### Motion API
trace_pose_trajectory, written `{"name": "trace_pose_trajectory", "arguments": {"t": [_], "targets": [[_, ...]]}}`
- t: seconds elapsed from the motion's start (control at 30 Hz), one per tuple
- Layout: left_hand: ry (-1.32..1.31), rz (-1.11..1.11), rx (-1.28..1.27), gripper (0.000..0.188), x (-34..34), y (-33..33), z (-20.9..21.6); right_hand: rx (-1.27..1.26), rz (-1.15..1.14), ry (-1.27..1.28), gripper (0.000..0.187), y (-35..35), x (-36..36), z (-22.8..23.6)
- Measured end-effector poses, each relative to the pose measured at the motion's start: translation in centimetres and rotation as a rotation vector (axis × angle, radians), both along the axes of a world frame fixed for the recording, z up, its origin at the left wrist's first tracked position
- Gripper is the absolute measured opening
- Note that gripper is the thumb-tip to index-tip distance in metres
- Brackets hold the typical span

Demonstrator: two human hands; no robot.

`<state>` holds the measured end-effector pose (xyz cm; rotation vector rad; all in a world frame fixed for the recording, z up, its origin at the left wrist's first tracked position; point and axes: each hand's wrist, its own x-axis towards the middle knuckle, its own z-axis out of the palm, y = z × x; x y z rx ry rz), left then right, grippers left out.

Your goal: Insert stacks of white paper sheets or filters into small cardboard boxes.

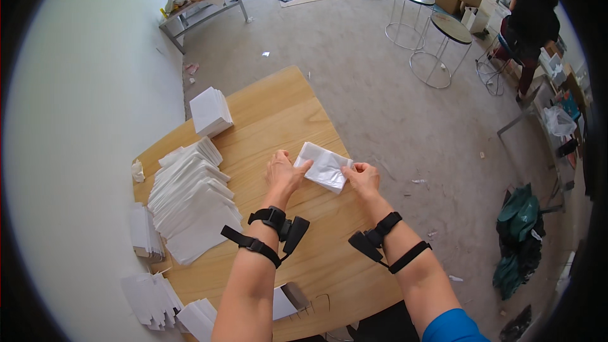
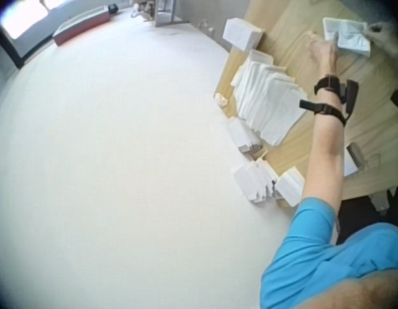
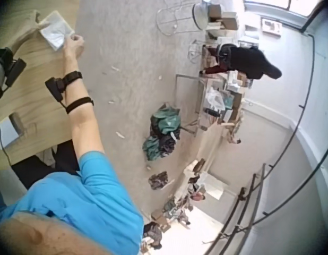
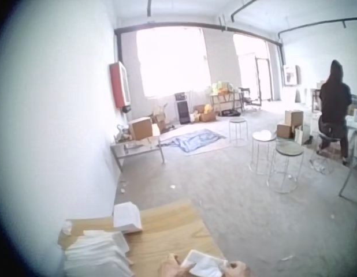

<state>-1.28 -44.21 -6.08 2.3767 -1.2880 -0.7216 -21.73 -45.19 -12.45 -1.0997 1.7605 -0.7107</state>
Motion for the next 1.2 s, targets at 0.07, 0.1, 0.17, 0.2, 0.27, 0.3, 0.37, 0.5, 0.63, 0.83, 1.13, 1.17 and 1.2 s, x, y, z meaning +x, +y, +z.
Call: {"name": "trace_pose_trajectory", "arguments": {"t": [0.07,0.1,0.17,0.2,0.27,0.3,0.37,0.5,0.63,0.83,1.13,1.17,1.2], "targets": [[-0.107,-0.085,0.074,0.065,-0.5,-0.7,-0.7,-0.032,-0.027,0.026,0.048,0.3,0.3,0.5],[-0.106,-0.088,0.081,0.065,-0.5,-1.0,-1.0,-0.041,-0.041,0.026,0.048,0.5,0.5,0.7],[-0.013,-0.032,0.162,0.058,-0.2,-1.7,-1.5,-0.044,-0.056,0.024,0.048,0.7,0.7,1.0],[-0.014,-0.033,0.165,0.058,-0.1,-2.2,-1.7,-0.036,-0.057,0.015,0.047,0.5,0.7,1.2],[0.008,-0.058,0.189,0.053,0.1,-2.8,-2.1,-0.025,-0.058,0.003,0.047,0.5,0.7,1.2],[0.008,-0.064,0.190,0.053,-0.3,-2.8,-2.2,-0.008,-0.063,0.013,0.045,0.4,0.6,1.1],[-0.056,-0.077,0.096,0.046,-1.3,-2.8,-2.3,0.009,-0.075,0.024,0.042,0.3,0.3,1.0],[-0.071,0.005,0.017,0.039,-0.6,-2.9,-2.7,0.033,-0.058,0.011,0.045,0.6,0.9,2.0],[0.260,0.005,0.131,0.038,-0.1,-3.3,-1.8,0.050,-0.060,-0.004,0.045,0.5,0.7,1.8],[0.181,-0.080,0.059,0.040,-0.9,-3.1,-1.2,0.051,-0.091,-0.026,0.044,0.6,0.6,0.8],[0.375,-0.076,0.115,0.034,0.0,-3.6,-1.6,0.027,-0.079,-0.028,0.045,0.3,0.9,0.9],[0.347,-0.086,0.114,0.032,0.0,-3.6,-1.3,0.024,-0.081,-0.029,0.045,0.3,0.9,1.1],[0.346,-0.086,0.120,0.032,0.0,-3.5,-1.4,0.039,-0.082,-0.031,0.045,0.3,0.9,1.1]]}}
